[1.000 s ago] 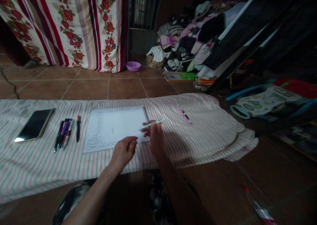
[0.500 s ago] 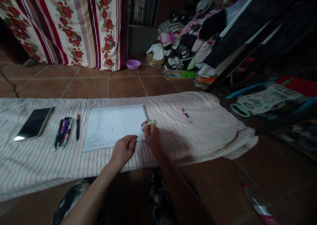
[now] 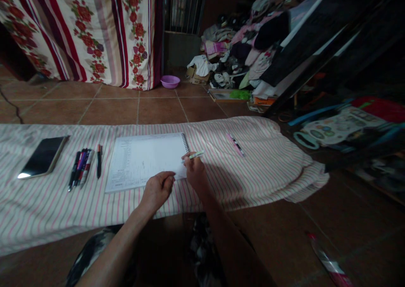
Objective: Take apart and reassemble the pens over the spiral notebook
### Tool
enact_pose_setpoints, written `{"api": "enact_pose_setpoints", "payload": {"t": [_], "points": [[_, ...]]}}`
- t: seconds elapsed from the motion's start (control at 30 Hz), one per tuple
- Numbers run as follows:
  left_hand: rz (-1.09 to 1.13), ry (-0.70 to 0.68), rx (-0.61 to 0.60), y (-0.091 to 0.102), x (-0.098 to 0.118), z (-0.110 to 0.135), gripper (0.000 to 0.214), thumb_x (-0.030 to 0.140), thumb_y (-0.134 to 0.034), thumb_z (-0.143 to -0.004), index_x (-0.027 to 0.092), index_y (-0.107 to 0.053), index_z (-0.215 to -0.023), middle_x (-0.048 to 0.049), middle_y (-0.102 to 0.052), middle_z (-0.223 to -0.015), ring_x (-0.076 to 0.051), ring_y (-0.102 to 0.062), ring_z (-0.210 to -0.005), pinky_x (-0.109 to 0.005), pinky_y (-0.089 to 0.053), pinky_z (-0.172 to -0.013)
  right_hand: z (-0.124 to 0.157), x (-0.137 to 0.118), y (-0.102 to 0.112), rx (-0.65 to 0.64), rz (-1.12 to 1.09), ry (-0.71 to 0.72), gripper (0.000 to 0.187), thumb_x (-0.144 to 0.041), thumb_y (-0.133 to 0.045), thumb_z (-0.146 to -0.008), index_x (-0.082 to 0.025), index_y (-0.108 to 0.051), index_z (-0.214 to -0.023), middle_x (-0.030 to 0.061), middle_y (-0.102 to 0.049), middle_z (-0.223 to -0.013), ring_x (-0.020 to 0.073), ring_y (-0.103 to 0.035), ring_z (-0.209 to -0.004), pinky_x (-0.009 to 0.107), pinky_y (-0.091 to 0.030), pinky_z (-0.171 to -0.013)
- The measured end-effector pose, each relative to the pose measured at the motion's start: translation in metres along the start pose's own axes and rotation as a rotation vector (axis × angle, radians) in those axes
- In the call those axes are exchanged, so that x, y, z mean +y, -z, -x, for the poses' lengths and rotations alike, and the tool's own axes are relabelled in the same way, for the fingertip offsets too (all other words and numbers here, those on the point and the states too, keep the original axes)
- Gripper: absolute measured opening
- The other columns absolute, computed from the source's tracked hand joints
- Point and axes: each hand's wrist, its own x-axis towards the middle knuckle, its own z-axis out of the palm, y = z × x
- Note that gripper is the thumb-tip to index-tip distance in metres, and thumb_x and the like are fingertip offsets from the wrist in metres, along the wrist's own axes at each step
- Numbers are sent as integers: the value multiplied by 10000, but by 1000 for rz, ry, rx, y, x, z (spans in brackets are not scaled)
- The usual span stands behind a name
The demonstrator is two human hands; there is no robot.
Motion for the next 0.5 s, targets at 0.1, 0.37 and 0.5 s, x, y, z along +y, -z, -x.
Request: {"api": "enact_pose_setpoints", "payload": {"t": [0.1, 0.37, 0.5], "points": [[16, 12, -1, 0, 1, 0, 321, 303, -433, -824, 168, -670, -993, -70, -714, -861, -184, -649, -782, -284, -487, -731, 0, 0, 1, -28, 17, -12, 197, -343, -379, -847, -202, -502, -787, 57, -644, -778, 148, -582, -617, 272, -436, -641], [75, 48, -13, 0, 1, 0, 322, 320, -442, -819, 169, -667, -992, -72, -714, -851, -181, -651, -757, -273, -491, -691, 0, 0, 1, -43, 9, -24, 187, -322, -393, -841, -205, -519, -766, 34, -647, -724, 140, -578, -581, 259, -434, -611], [109, 63, -33, -1, -1, 0, 337, 332, -430, -825, 166, -658, -1010, -79, -713, -860, -176, -652, -730, -268, -494, -657, 0, -1, 3, -52, 6, -36, 192, -333, -398, -838, -205, -526, -773, 38, -645, -724, 147, -584, -586, 269, -440, -607]]}}
